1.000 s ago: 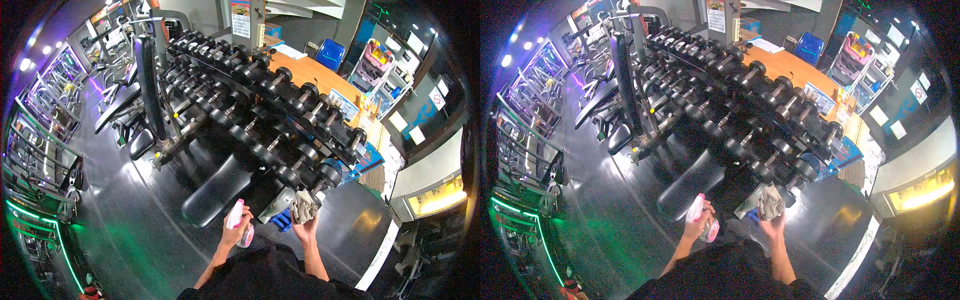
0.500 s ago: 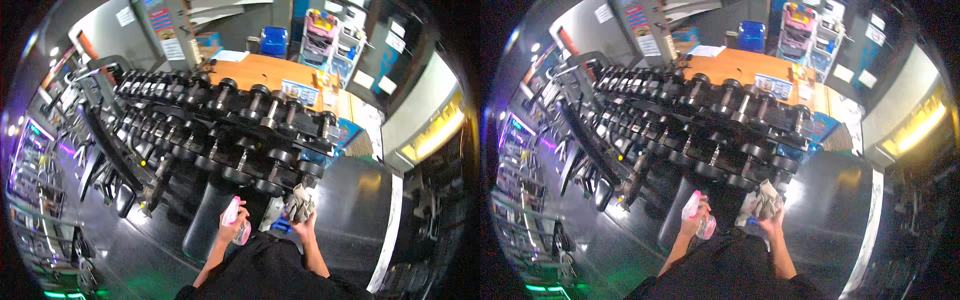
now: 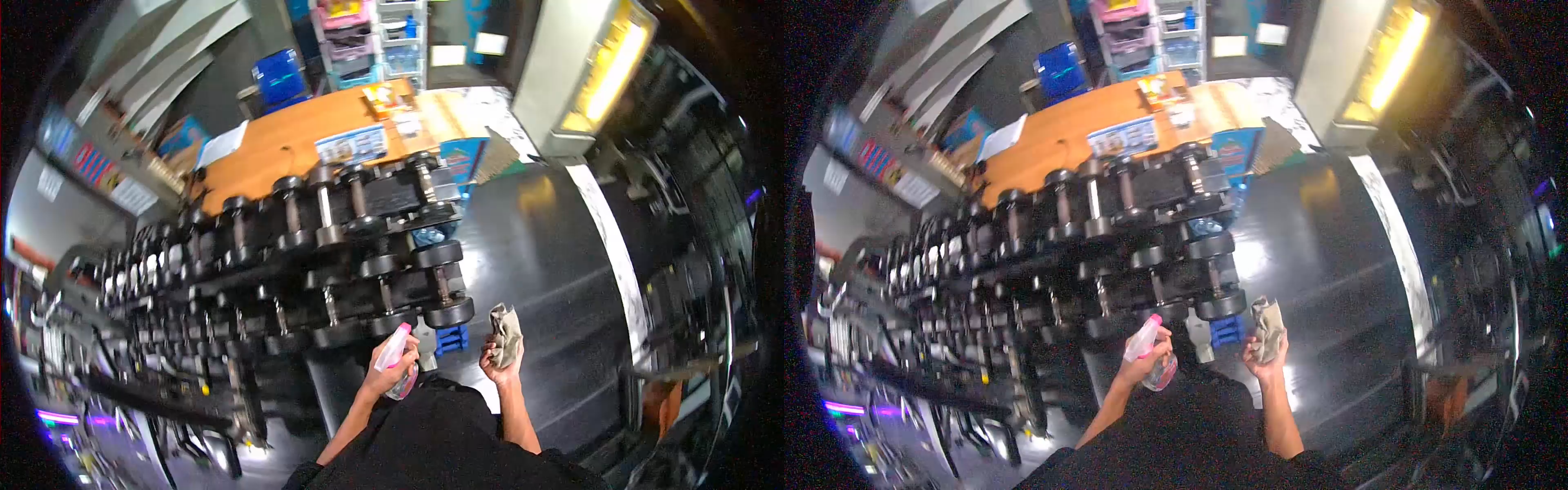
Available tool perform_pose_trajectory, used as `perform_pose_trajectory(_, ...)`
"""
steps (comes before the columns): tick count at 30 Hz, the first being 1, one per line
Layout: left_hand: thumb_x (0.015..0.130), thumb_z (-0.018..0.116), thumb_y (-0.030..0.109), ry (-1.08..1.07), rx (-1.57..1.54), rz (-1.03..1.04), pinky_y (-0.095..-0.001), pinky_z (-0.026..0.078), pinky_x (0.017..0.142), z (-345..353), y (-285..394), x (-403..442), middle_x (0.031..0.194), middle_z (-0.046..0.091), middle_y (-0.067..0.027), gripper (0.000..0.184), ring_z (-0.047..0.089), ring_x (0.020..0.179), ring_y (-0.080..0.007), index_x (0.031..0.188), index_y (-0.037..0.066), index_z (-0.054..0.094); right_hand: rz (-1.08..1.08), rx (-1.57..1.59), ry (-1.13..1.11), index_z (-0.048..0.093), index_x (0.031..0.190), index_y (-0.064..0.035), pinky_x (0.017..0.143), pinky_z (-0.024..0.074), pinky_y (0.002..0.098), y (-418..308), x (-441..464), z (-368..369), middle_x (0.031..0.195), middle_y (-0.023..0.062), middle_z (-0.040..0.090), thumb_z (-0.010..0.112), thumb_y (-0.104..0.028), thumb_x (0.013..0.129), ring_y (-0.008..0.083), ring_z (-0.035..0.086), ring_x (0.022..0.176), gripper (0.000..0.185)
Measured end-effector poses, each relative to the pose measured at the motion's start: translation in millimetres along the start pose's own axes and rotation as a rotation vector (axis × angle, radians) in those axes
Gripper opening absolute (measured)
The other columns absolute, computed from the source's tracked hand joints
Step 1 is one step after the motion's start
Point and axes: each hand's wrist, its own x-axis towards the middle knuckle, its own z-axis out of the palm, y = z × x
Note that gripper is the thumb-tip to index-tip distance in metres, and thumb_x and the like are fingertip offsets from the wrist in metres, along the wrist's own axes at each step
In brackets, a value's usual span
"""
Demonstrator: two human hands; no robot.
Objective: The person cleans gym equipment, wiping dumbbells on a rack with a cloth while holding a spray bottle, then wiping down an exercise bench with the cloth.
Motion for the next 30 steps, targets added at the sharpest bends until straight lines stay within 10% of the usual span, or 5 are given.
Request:
perform_pose_trajectory(9, 0.087, 0.058, -0.001, -0.536, 0.044, -0.128, -0.0238, 0.047, 0.056, -10.1, 25.8, 81.4, 0.083, 0.058, -0.0059, 0.021, 0.057, 0.063, -0.0086, 0.107, -0.003, 0.055, -0.515, 0.143, 0.085, 0.060, 0.110, -0.0093, 0.067, 0.0557, 0.0433, 55.2, -28.3, 26.1, 0.090, 0.0157, 0.065, 0.043, -0.058, 0.086, 0.0320, 0.064, 0.076, 0.057)
perform_pose_trajectory(11, 0.087, 0.058, 0.001, -0.609, 0.068, -0.125, -0.0240, 0.048, 0.057, -10.2, 30.4, 94.2, 0.082, 0.059, -0.0057, 0.021, 0.057, 0.063, -0.0085, 0.108, -0.003, 0.055, -0.619, 0.157, -0.034, 0.059, 0.117, -0.0114, 0.084, 0.0520, 0.0450, 73.0, -38.3, 35.4, 0.107, 0.0119, 0.064, 0.047, -0.052, 0.087, 0.0304, 0.062, 0.096, 0.052)
perform_pose_trajectory(13, 0.087, 0.059, 0.004, -0.693, 0.106, -0.049, -0.0244, 0.049, 0.062, -9.4, 29.8, 104.8, 0.082, 0.059, -0.0056, 0.023, 0.057, 0.066, -0.0088, 0.109, -0.004, 0.054, -0.902, 0.178, 0.217, 0.051, 0.126, -0.0093, 0.066, 0.0561, 0.0414, 98.9, -43.4, 74.1, 0.114, 0.0157, 0.060, 0.038, -0.052, 0.090, 0.0354, 0.062, 0.096, 0.057)
perform_pose_trajectory(22, 0.086, 0.056, 0.005, -1.006, 0.052, -0.143, -0.0265, 0.048, 0.054, 26.8, 18.0, 101.3, 0.076, 0.057, -0.0075, 0.025, 0.057, 0.058, -0.0122, 0.108, -0.005, 0.051, -1.220, 0.296, -0.061, 0.051, 0.128, -0.0107, 0.103, 0.0385, 0.0513, 172.5, -116.7, 41.1, 0.124, 0.0128, 0.055, 0.041, -0.039, 0.093, 0.0337, 0.052, 0.115, 0.047)
perform_pose_trajectory(30, 0.089, 0.055, 0.009, -1.186, 0.039, -0.162, -0.0253, 0.045, 0.053, 80.6, 6.6, 44.2, 0.078, 0.055, -0.0072, 0.027, 0.054, 0.056, -0.0112, 0.112, -0.003, 0.048, -1.385, 0.423, -0.075, 0.052, 0.126, -0.0084, 0.101, 0.0398, 0.0535, 222.7, -187.5, -2.0, 0.123, 0.0135, 0.055, 0.041, -0.039, 0.093, 0.0335, 0.053, 0.114, 0.047)
